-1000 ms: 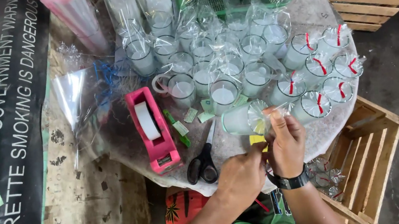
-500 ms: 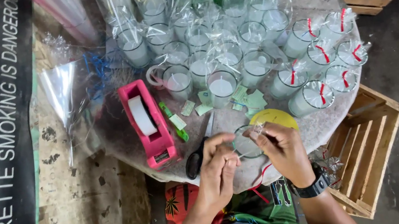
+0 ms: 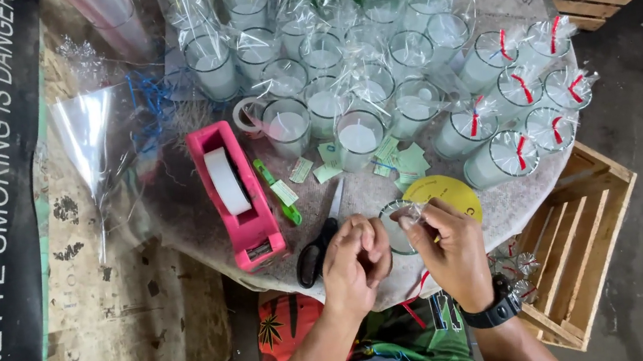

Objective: Tying decorative or functional strings around the wicks or rims of glass candle jars.

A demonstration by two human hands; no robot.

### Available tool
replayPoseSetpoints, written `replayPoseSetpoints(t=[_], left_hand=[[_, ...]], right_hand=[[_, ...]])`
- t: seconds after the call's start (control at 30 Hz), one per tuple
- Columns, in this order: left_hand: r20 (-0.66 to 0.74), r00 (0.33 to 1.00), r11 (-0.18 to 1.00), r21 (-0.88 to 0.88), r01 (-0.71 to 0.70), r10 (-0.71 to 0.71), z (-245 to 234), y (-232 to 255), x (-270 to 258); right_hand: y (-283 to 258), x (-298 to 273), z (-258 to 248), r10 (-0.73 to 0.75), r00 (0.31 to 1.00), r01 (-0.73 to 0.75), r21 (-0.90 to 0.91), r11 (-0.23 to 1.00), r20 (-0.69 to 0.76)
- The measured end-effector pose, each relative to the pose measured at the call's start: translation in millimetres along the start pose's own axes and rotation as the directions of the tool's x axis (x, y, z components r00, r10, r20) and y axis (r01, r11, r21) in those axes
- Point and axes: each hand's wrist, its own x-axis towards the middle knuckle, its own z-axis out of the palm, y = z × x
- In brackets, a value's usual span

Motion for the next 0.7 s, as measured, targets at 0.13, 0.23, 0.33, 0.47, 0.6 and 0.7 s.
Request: replayPoseSetpoints(t=[0.13, 0.23, 0.33, 0.47, 0.6, 0.7], left_hand=[[0.143, 0.987, 0.946, 0.304, -0.112, 0.071, -13, -19, -14], [0.179, 0.971, 0.762, 0.603, -0.236, 0.158, 10, 5, -17], [0.297, 0.936, 0.655, 0.671, -0.347, 0.191, 11, 6, -23], [0.285, 0.942, 0.481, 0.809, -0.337, 0.180, 15, 13, -22], [0.359, 0.905, 0.344, 0.840, -0.420, 0.228, 7, 1, -24], [0.371, 0.897, 0.420, 0.794, -0.440, 0.239, 13, 9, -25]], right_hand=[[16, -3, 10, -0.005, 0.997, 0.008, 0.027, 1.000, -0.082], [13, 0, 11, 0.044, 0.993, -0.038, 0.054, 0.998, -0.109], [15, -1, 13, 0.000, 0.989, 0.002, 0.009, 1.000, -0.151], [17, 0, 12, -0.033, 0.990, 0.030, -0.023, 0.999, -0.135], [26, -11, 7, -0.062, 0.992, 0.060, -0.028, 0.998, -0.105], [34, -26, 0, -0.384, 0.880, 0.336, -0.206, 0.919, -0.280]])
